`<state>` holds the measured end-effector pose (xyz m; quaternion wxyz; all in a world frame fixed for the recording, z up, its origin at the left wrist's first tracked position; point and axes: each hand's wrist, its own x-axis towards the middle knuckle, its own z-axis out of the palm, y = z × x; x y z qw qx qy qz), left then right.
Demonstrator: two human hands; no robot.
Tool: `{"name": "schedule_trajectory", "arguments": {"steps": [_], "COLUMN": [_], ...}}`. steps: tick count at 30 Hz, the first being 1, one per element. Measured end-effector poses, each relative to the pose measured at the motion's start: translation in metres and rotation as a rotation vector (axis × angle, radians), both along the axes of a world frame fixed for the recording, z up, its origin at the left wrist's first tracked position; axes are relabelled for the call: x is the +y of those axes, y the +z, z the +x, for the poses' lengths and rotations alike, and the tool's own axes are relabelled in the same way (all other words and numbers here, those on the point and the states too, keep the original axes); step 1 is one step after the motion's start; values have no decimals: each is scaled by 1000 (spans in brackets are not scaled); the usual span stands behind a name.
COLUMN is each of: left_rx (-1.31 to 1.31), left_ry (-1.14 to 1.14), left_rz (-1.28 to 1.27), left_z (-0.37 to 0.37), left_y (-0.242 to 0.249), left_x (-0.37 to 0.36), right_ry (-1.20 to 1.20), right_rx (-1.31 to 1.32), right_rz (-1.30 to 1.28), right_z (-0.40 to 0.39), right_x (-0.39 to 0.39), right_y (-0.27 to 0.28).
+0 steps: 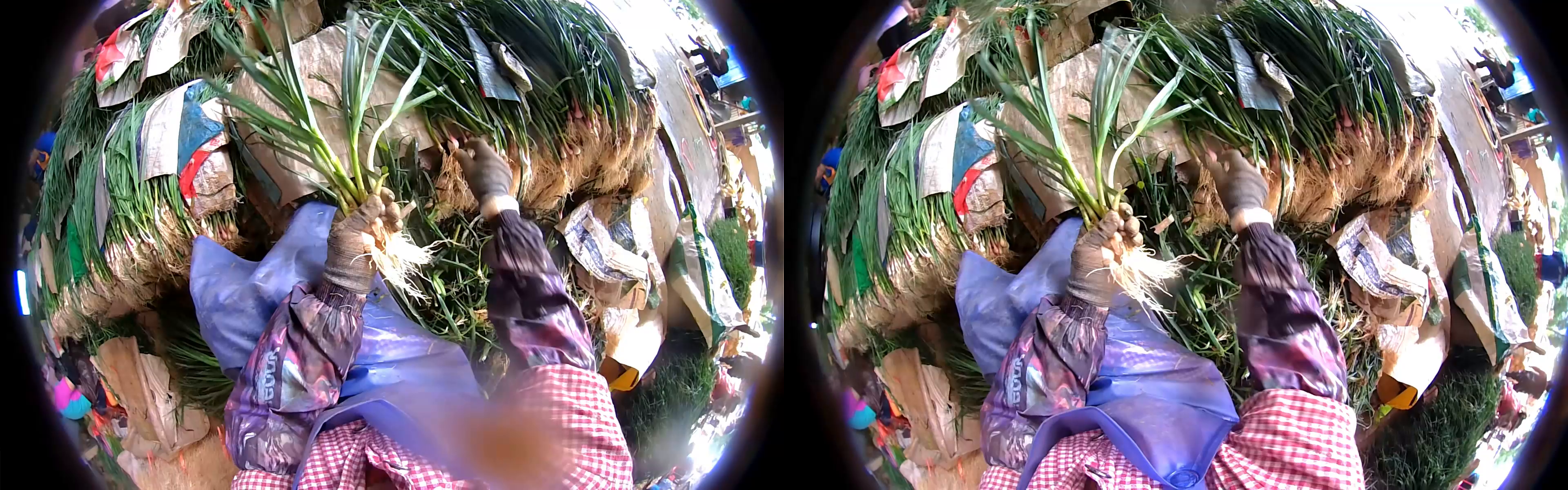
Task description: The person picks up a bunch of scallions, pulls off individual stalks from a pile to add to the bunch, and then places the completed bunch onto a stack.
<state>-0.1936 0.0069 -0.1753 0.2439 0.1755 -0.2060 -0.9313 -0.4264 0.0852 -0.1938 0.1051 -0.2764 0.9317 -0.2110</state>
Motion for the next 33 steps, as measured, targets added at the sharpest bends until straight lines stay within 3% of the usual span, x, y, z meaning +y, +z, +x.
{"name": "schedule_trajectory", "arguments": {"steps": [3,4,7,8,9,10,11,12,13,15,16,17,20,21,23,25,26,27,30,31,33], "left_rx": [-113,-151,-231,-260,-287,-342,-394,-445,-467,-514,-542,-568,-533,-542,-532,-498,-469,-380,-29,127,165], "left_ry": [52,14,-45,-48,-55,-47,-42,-32,-30,-15,-9,-3,29,41,22,13,43,35,17,18,26], "left_rz": [-9,22,101,85,69,53,32,7,-4,-25,-30,-37,-56,-56,-96,-84,-48,6,157,160,121], "left_z": [-6,-4,0,-2,-3,-4,-6,-7,-8,-7,-4,-3,-4,-4,-7,-6,-5,-3,-1,-1,-2], "left_y": [-9,-12,-27,-21,-15,-12,-9,-7,-6,-6,-8,-10,-18,-16,-17,-14,-4,0,4,10,23], "left_x": [4,3,1,0,1,4,6,6,6,6,7,8,4,4,4,5,7,5,0,0,1], "right_ry": [14,16,20,93,157,284,247,365,525,573,553,343,124,2,8,175,667,934,708,597,205], "right_rx": [-60,-67,98,145,-33,-445,-1028,-1265,-1272,-1188,-948,-661,-751,-842,-911,-738,-431,-494,-472,-181,37], "right_rz": [346,338,169,-77,-304,-614,-586,-547,-489,-592,-582,-427,-597,-517,-577,-444,157,574,954,467,83], "right_z": [-27,-26,-7,11,25,24,49,61,75,88,85,80,52,45,44,46,47,54,54,39,20], "right_x": [-36,-41,-22,-12,-8,-12,-6,1,-1,-3,-1,-3,12,16,20,21,20,19,-2,6,-17], "right_y": [-22,-20,-17,-9,-3,-37,4,16,24,5,5,4,-5,2,4,-28,-14,-37,5,-9,4]}}
